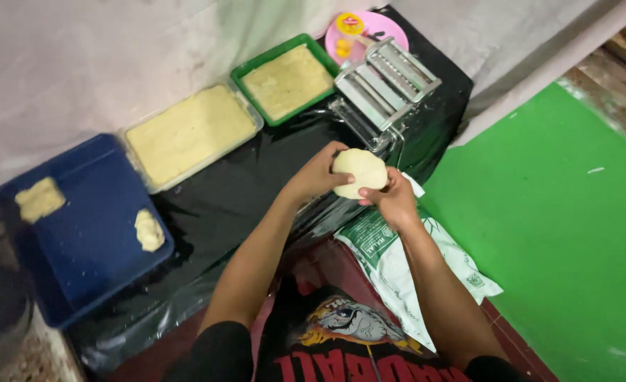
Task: Rolling and flattening pieces of dough using a manual dough sheeter machine.
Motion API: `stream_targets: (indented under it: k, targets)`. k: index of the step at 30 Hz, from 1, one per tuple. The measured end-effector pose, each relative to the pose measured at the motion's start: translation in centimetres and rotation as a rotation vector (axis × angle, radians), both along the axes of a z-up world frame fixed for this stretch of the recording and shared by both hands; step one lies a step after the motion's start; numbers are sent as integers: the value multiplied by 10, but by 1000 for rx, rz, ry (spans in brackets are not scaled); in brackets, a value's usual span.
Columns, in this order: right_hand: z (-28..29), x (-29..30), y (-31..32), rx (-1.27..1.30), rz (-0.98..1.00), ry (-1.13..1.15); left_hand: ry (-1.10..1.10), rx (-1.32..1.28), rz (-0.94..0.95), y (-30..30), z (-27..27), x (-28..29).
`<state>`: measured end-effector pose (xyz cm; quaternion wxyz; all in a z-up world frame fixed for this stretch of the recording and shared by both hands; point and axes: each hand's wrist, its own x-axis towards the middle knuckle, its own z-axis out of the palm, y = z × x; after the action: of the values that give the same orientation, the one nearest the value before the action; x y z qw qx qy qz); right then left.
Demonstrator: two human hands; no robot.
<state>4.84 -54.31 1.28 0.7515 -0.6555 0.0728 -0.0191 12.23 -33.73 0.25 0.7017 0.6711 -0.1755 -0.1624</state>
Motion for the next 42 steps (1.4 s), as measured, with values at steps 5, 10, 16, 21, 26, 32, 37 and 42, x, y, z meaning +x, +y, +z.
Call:
stream_targets:
  k: [5, 10, 16, 21, 26, 32, 37, 42]
  targets:
    - [20, 16, 4, -68, -138, -110, -68, 4, -183, -9, 18, 54]
    - [49, 31, 33, -596, -423, -396, -12, 50, -172, -1, 61, 72]
    - [57, 41, 74, -1388, -452, -852, 330, -352, -146, -10, 33, 107]
    - [50, 41, 70, -952, -473, -682, 208, -386, -309, -2, 6, 148]
    - [50, 57, 56, -386, -406, -262, 21, -142, -491, 4, 40, 145]
    - [59, 55, 55, -388, -402, -44, -429, 295, -531, 11, 73, 139]
    - [51, 58, 64, -384, -472, -50, -435, 387, -466, 8, 50, 141]
    - [63, 55, 69, -252, -361, -42, -461, 414, -458, 15, 67, 141]
